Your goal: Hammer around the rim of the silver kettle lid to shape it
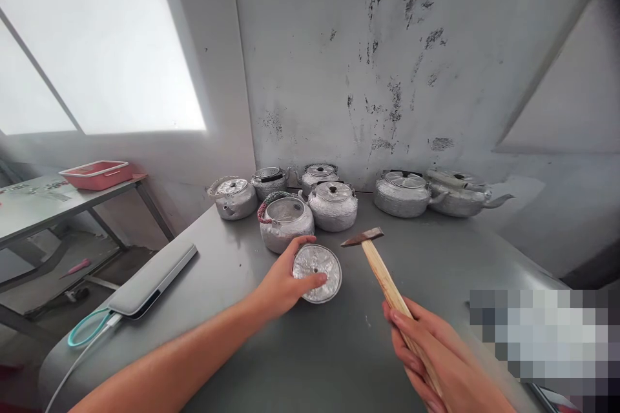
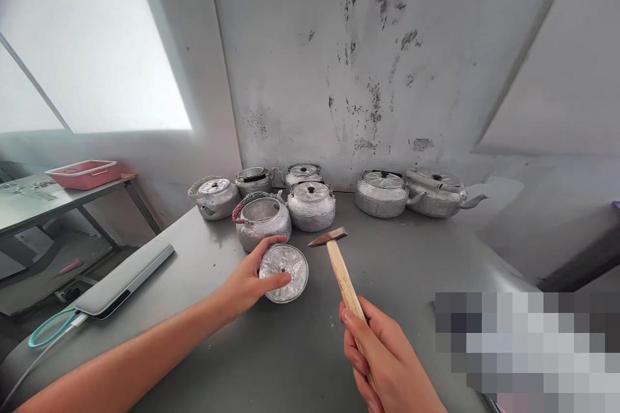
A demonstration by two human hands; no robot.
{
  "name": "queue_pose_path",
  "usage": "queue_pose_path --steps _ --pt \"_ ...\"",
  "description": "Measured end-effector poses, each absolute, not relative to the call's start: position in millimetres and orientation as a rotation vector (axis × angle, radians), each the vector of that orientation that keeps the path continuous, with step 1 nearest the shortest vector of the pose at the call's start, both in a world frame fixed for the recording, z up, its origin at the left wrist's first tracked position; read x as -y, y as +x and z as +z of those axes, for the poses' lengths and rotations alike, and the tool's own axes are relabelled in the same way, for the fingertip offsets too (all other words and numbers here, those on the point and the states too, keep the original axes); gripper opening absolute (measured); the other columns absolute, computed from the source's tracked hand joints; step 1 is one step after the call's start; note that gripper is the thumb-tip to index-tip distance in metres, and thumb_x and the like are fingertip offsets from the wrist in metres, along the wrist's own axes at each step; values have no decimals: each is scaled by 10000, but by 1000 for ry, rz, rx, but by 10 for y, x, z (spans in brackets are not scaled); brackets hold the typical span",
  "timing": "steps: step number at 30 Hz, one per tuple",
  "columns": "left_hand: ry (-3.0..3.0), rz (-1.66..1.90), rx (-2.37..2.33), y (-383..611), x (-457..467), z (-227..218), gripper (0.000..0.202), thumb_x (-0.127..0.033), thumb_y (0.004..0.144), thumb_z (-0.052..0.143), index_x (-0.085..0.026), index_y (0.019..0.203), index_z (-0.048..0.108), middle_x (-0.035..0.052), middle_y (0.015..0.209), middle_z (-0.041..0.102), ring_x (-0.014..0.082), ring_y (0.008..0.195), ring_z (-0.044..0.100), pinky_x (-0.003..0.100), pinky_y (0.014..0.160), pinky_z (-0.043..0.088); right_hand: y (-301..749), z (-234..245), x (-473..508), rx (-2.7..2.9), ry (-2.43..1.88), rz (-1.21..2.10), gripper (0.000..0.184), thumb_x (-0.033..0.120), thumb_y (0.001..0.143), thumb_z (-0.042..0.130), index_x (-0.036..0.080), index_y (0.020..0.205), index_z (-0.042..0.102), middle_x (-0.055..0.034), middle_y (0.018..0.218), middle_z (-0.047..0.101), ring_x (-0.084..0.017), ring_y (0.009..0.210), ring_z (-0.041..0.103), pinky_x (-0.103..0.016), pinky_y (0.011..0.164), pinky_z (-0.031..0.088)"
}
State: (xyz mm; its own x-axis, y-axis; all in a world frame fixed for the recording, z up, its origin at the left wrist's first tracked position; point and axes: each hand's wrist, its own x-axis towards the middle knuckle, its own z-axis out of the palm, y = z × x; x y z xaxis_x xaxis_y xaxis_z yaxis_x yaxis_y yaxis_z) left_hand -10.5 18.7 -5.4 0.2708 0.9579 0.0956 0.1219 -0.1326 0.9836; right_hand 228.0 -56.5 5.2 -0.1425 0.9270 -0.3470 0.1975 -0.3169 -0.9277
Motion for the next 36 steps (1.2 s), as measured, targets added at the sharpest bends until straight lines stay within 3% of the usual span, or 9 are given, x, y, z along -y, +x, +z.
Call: queue_pose_path --steps 2,8,14,18,23,27,32,36 --pt "1540 1073 -1127 -117 -197 -48 598 -297 783 731 -243 1321 473 40 1103 676 218 1047 645 372 965 507 2279 38 571 1312 -1487 1507 449 620 954 439 242 714 402 120 559 387 -29 316 318 -166 327 327" --pt "1538 1033 -1114 -121 -189 -33 352 -265 759 733 -198 1078 601 20 965 714 211 920 670 322 842 533 2265 41 571 1295 -1499 1500 436 613 940 453 243 713 418 118 549 377 -29 311 304 -166 322 309" --pt "1579 993 -1124 -145 -219 -81 506 -229 684 793 -200 1163 631 31 1056 726 239 992 672 331 890 516 2252 73 565 1279 -1516 1496 442 621 934 445 242 709 411 113 545 385 -30 318 301 -172 333 307" --pt "1717 897 -1251 -147 -240 -96 244 -353 849 642 -164 1000 673 28 903 714 196 836 652 276 728 493 2240 128 619 1210 -1557 1492 405 614 953 390 241 824 475 113 558 388 -35 353 294 -166 356 276" --pt "1855 881 -1405 -124 -212 -91 268 -399 931 512 -184 792 591 -22 704 582 130 663 500 237 601 358 2271 137 621 1282 -1523 1442 410 635 970 341 246 914 457 109 601 381 -53 408 298 -178 382 273" --pt "1963 833 -1504 -101 -224 -80 237 -404 928 521 -207 807 573 -33 653 547 131 610 447 251 580 298 2320 188 616 1496 -1499 1379 453 670 974 293 251 934 461 101 631 343 -84 473 269 -204 396 272" --pt "2068 750 -1542 -84 -289 -12 184 -396 926 535 -237 975 615 -7 808 683 162 706 568 252 627 339 2417 338 654 1728 -1497 1128 390 619 1003 275 274 931 442 78 653 399 -123 551 338 -237 504 347" --pt "2161 635 -1533 -93 -353 78 215 -410 920 546 -233 842 641 -9 792 704 170 737 615 250 625 343 2463 465 658 1788 -1568 1173 339 575 1019 286 282 890 398 76 715 402 -110 539 321 -218 471 347"
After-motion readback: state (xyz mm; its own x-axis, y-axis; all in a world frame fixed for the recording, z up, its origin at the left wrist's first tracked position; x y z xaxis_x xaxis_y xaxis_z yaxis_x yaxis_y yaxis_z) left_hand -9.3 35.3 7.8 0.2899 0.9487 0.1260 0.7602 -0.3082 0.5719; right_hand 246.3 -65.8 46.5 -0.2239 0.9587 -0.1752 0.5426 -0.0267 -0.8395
